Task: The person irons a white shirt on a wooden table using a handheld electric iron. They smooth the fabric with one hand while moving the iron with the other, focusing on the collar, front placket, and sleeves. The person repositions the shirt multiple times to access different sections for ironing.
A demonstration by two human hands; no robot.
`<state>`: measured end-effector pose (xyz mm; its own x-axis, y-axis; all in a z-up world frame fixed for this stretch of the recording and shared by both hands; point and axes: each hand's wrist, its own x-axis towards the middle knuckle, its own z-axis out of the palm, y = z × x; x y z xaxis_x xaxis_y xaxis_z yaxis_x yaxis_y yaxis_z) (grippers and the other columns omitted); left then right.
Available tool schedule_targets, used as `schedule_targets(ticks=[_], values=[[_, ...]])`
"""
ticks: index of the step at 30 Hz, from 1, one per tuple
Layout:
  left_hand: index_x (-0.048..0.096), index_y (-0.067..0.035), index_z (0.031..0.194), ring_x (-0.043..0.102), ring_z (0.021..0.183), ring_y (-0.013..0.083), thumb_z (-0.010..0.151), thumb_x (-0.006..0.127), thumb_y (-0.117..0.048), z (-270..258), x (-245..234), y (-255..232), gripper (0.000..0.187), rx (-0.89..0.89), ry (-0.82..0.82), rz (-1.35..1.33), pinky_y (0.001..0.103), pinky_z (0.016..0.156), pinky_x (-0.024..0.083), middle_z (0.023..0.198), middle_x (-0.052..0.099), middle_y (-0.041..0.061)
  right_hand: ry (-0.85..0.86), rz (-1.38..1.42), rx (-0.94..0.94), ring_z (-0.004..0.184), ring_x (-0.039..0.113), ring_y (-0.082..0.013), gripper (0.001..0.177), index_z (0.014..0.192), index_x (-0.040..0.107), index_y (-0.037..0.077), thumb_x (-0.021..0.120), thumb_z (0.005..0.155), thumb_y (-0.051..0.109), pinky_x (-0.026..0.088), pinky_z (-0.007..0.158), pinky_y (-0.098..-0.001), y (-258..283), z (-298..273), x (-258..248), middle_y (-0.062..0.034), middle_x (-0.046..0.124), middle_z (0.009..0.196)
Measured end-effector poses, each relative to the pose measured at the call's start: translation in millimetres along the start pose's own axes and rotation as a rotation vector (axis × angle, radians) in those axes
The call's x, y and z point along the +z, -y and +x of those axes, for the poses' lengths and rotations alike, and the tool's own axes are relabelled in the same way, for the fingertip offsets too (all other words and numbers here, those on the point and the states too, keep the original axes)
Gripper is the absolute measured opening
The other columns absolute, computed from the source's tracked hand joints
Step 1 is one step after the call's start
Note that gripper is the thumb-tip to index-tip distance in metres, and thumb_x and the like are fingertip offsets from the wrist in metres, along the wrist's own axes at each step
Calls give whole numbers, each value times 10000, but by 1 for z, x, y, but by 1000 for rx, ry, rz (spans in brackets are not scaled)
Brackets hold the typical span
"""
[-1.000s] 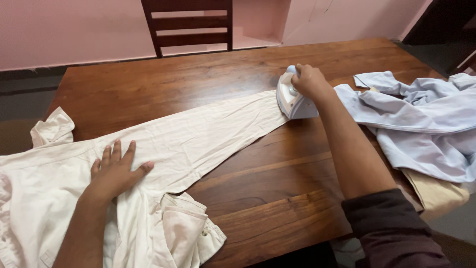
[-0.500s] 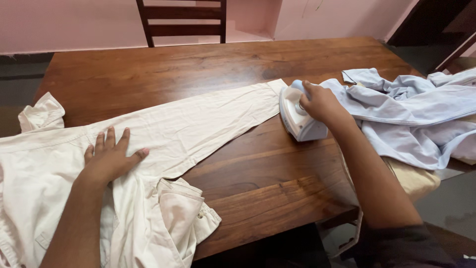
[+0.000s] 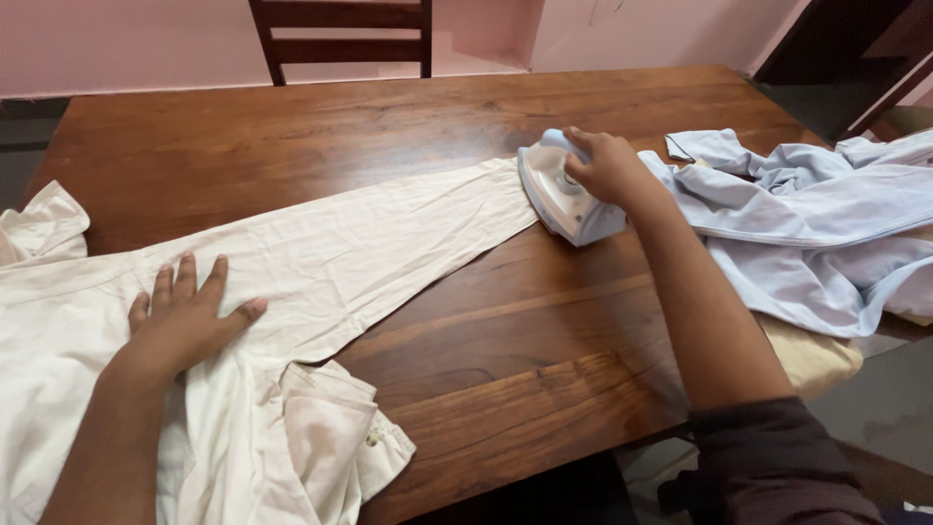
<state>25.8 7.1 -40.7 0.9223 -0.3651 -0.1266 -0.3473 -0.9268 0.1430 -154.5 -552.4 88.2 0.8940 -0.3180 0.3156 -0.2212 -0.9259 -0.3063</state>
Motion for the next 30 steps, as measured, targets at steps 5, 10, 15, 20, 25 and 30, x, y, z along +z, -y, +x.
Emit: schedule_targets(ticks=[5, 10, 15, 20, 25, 30], values=[[166, -291, 1619, -67, 1575, 302, 810, 431, -833, 0, 2, 3, 1009, 14, -15, -13, 604, 1196, 46, 1716, -29, 105, -17, -5, 33, 1187, 629, -432, 556, 1434, 596, 87, 618, 919, 295, 483, 1037, -468, 5, 41, 14, -258, 660, 1285], [157, -305, 1624, -58, 1581, 309, 802, 428, -848, 3, 5, 5, 1022, 9, -17, -2, 601, 1208, 52, 1718, -25, 96, -52, 34, 100, 1217, 601, -422, 576, 1429, 591, 101, 627, 896, 316, 461, 1044, -465, 5, 55, 24, -249, 631, 1321], [119, -288, 1634, -61, 1573, 345, 822, 430, -847, 9, 7, 9, 1034, 15, -9, 24, 604, 1207, 53, 1715, -43, 126, -81, 6, 109, 1231, 592, -436, 595, 1447, 587, 101, 617, 890, 309, 455, 1059, -480, 0, 51, 33, -262, 635, 1322], [121, -257, 1646, -1, 1582, 376, 847, 458, -820, 10, 12, 5, 1034, 23, -24, 46, 623, 1213, 99, 1720, -12, 147, -77, -27, 151, 1175, 609, -466, 604, 1444, 585, 88, 635, 891, 323, 466, 1023, -515, -14, 51, 46, -280, 643, 1290], [86, -248, 1655, 0, 1586, 362, 880, 463, -798, 0, 0, -8, 1022, 0, 44, 113, 611, 1232, 84, 1725, -34, 145, -92, -56, 102, 1103, 669, -452, 583, 1425, 619, 101, 632, 894, 344, 525, 953, -533, -14, 59, 55, -244, 695, 1256], [118, -267, 1646, -36, 1595, 322, 871, 475, -774, -8, -13, -10, 993, 10, 26, 12, 575, 1240, 27, 1727, -22, 120, -41, -125, 130, 1093, 702, -434, 491, 1362, 678, 89, 602, 941, 330, 551, 979, -510, -18, 49, 57, -222, 744, 1222]])
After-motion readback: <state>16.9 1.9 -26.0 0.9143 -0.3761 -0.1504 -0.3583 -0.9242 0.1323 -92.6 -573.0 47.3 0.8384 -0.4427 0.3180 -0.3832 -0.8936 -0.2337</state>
